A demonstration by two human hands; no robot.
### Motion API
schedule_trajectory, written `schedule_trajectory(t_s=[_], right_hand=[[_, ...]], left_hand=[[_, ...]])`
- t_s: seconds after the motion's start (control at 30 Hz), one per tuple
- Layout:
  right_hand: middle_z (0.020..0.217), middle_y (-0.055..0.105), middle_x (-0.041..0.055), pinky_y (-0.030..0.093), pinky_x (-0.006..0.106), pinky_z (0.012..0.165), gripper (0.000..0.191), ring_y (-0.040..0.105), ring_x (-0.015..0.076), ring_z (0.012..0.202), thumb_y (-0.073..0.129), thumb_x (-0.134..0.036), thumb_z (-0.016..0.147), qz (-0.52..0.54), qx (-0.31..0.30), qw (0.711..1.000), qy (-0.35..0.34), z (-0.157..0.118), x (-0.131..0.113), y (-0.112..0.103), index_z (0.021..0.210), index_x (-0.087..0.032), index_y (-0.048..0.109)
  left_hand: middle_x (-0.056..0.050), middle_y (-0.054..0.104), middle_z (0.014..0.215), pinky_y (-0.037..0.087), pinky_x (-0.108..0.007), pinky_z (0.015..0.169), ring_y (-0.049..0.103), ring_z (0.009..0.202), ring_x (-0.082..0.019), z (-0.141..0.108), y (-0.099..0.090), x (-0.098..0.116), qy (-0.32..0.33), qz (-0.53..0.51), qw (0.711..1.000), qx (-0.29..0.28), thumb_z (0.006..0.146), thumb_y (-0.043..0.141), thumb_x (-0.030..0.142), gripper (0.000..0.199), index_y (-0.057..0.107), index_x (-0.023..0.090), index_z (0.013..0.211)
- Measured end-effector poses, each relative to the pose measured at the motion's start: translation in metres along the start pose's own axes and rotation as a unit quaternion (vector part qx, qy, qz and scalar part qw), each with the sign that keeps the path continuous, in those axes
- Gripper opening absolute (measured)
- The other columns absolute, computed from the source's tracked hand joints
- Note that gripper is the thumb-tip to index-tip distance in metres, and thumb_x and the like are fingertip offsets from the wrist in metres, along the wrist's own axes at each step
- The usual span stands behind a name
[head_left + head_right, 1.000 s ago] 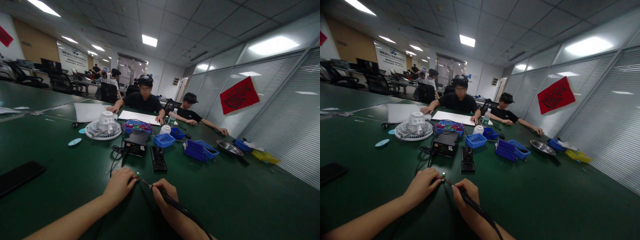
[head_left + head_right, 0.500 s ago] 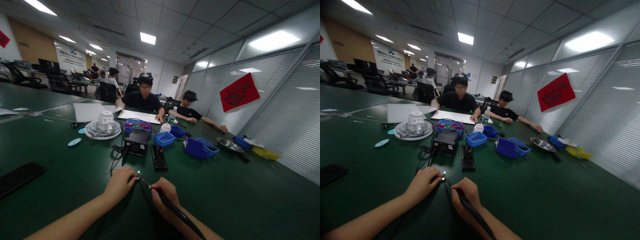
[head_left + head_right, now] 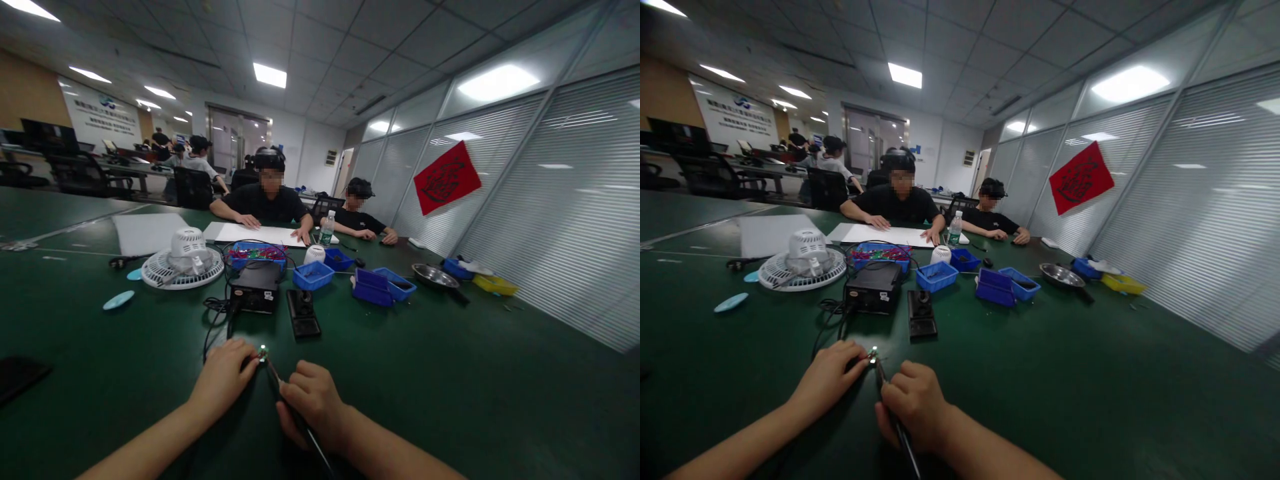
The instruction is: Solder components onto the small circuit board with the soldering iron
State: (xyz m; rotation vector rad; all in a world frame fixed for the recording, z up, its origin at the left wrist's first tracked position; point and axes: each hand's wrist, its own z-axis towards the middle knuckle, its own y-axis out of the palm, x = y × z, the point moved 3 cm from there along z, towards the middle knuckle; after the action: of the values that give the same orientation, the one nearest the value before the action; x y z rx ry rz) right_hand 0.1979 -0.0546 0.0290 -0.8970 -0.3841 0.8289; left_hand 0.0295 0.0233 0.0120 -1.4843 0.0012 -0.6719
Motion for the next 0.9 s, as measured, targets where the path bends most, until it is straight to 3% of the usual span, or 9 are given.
schedule_trajectory(t_s=[0.13, 0.33, 0.9], right_hand=[[0.058, 0.058, 0.0012, 0.040, 0.030, 0.055, 0.012, 0.044, 0.0158, 0.050, 0.048, -0.017, 0.080, 0.060, 0.062, 0.995, 0.048, 0.000, 0.006, 0.000, 0.079, -0.020, 0.059], [0.058, 0.059, 0.0017, 0.041, 0.025, 0.051, 0.015, 0.052, 0.0140, 0.051, 0.050, -0.018, 0.081, 0.139, 0.168, 0.961, 0.172, -0.002, 0.011, -0.007, 0.072, -0.019, 0.061], [0.059, 0.060, 0.0017, 0.042, 0.025, 0.054, 0.017, 0.053, 0.0140, 0.053, 0.050, -0.022, 0.083, 0.131, 0.149, 0.966, 0.164, -0.002, 0.011, -0.005, 0.071, -0.019, 0.062]], left_hand=[[-0.001, 0.067, 0.092, 0.037, -0.031, 0.082, 0.057, 0.095, -0.020, -0.001, -0.001, 0.001, 0.005, -0.003, 1.000, -0.006, 0.088, 0.047, 0.029, 0.021, 0.067, 0.023, 0.085], [-0.002, 0.067, 0.092, 0.038, -0.031, 0.081, 0.058, 0.095, -0.020, -0.001, -0.002, 0.001, -0.001, 0.007, 1.000, -0.014, 0.088, 0.048, 0.030, 0.020, 0.067, 0.023, 0.085], [-0.002, 0.067, 0.094, 0.037, -0.032, 0.081, 0.057, 0.096, -0.020, -0.002, -0.004, 0.004, -0.002, 0.005, 1.000, -0.023, 0.088, 0.046, 0.031, 0.023, 0.067, 0.024, 0.086]])
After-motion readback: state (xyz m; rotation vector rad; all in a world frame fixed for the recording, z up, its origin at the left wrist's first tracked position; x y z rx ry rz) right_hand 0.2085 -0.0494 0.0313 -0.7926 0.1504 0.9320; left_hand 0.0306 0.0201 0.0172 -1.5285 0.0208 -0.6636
